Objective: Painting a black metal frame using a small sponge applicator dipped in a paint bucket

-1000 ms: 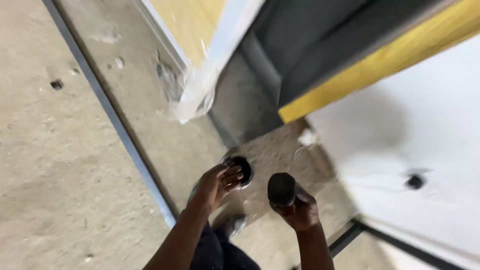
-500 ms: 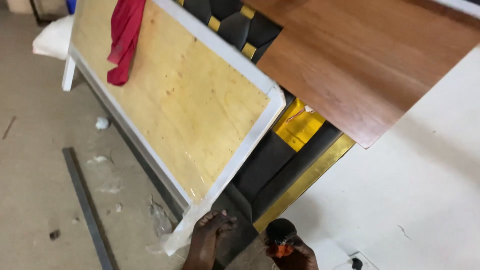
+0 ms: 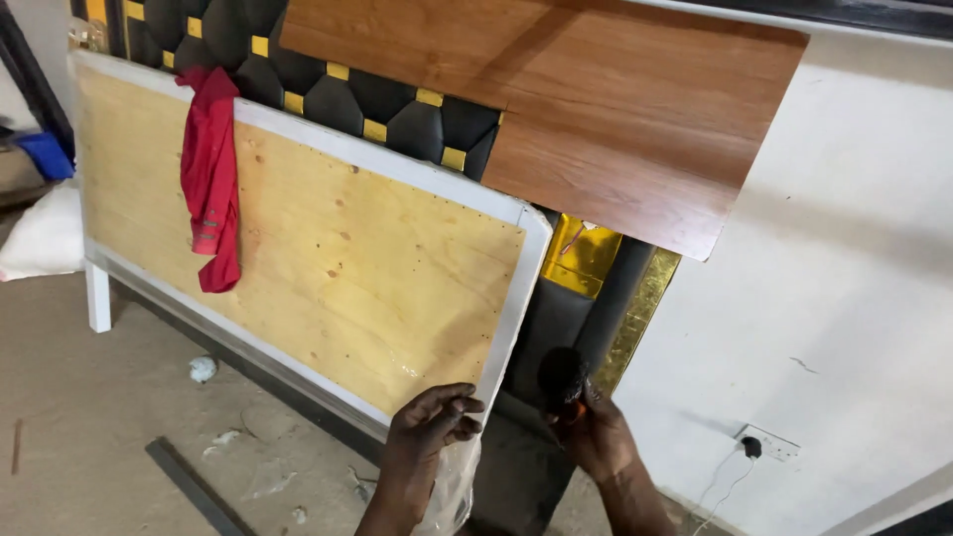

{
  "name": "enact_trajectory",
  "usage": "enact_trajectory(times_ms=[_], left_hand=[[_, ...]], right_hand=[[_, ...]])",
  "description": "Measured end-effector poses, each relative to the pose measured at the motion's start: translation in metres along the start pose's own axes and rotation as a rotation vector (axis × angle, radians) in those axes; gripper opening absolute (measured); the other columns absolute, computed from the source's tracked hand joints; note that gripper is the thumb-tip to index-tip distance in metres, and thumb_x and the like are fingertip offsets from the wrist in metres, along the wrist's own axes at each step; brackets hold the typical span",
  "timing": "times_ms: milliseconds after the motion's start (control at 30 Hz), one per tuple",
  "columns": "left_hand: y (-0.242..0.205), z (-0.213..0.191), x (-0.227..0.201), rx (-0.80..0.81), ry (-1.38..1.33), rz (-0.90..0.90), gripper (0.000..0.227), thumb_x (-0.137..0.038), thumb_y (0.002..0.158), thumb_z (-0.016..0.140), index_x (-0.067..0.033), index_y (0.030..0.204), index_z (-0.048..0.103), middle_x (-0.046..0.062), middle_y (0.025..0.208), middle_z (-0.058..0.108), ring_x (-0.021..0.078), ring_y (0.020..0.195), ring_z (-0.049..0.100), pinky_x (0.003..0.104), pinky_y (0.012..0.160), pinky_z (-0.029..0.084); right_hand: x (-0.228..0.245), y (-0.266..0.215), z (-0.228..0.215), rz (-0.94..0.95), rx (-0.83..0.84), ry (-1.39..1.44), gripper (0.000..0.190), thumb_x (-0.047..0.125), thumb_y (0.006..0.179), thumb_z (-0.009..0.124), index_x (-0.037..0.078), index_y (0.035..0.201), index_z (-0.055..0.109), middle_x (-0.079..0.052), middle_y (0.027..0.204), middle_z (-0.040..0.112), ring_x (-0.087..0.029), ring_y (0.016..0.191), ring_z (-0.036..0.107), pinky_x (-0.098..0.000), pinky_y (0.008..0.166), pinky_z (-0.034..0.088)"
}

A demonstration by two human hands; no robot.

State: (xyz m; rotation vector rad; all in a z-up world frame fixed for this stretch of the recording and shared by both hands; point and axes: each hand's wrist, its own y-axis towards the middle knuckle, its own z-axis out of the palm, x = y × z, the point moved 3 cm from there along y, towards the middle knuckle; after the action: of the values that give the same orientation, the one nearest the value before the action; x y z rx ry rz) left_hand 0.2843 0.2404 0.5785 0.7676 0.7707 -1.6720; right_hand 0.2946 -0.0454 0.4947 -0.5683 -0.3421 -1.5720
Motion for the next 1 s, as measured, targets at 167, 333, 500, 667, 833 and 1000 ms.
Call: enact_trajectory(times_ms=[167,333,500,667,833,1000], left_hand=[[0.01,0.031,-0.049,0.245,0.165,0.076,0.035,-0.014,0.09,0.068,0.0046,0.119,0.075,0.02,0.096,0.079,0.0257,0.076,0.072,0.034,0.074,0.054],[0.039,0.052,-0.089,0.331,0.281,0.163,0.034,-0.017,0.092,0.065,0.0007,0.119,0.075,0.016,0.099,0.08,0.0227,0.084,0.075,0.032,0.075,0.055],[0.074,0.092,-0.132,0.322,0.384,0.271,0.037,-0.019,0.091,0.068,-0.0014,0.123,0.075,0.012,0.102,0.079,0.0208,0.085,0.073,0.031,0.076,0.053],[0.12,0.137,-0.164,0.384,0.473,0.472,0.042,-0.024,0.09,0.067,-0.0027,0.126,0.071,0.008,0.102,0.077,0.0139,0.087,0.069,0.027,0.074,0.049],[0.12,0.165,-0.188,0.292,0.616,0.577,0.036,-0.021,0.093,0.064,-0.0054,0.125,0.071,0.008,0.119,0.079,0.0136,0.104,0.075,0.024,0.09,0.058],[0.129,0.162,-0.193,0.196,0.685,0.567,0.034,-0.02,0.093,0.062,-0.0086,0.123,0.073,0.004,0.116,0.08,0.0115,0.104,0.076,0.023,0.09,0.055]], right_hand=[[0.057,0.009,0.092,-0.296,0.421,-0.111,0.041,0.007,0.086,0.079,0.008,0.124,0.065,-0.015,0.115,0.072,-0.029,0.097,0.072,-0.0368,0.066,0.061],[0.104,0.035,0.186,-0.419,0.398,-0.268,0.045,0.018,0.08,0.084,0.012,0.121,0.065,-0.012,0.114,0.071,-0.029,0.096,0.071,-0.0356,0.067,0.062],[0.163,0.093,0.284,-0.536,0.509,-0.358,0.041,0.02,0.086,0.078,0.008,0.121,0.062,-0.008,0.096,0.068,-0.02,0.077,0.068,-0.0312,0.059,0.061],[0.204,0.133,0.388,-0.929,0.467,-0.501,0.02,0.003,0.095,0.072,0.014,0.103,0.058,-0.006,0.088,0.062,-0.014,0.057,0.059,-0.0272,0.044,0.051],[0.23,0.165,0.468,-1.24,0.479,-0.765,0.022,0.017,0.09,0.068,0.01,0.073,0.056,-0.006,0.055,0.052,-0.014,0.045,0.045,-0.0271,0.043,0.035],[0.212,0.183,0.498,-1.323,0.555,-0.775,0.026,0.015,0.085,0.059,0.01,0.062,0.046,-0.005,0.055,0.048,-0.013,0.046,0.043,-0.0276,0.044,0.032]])
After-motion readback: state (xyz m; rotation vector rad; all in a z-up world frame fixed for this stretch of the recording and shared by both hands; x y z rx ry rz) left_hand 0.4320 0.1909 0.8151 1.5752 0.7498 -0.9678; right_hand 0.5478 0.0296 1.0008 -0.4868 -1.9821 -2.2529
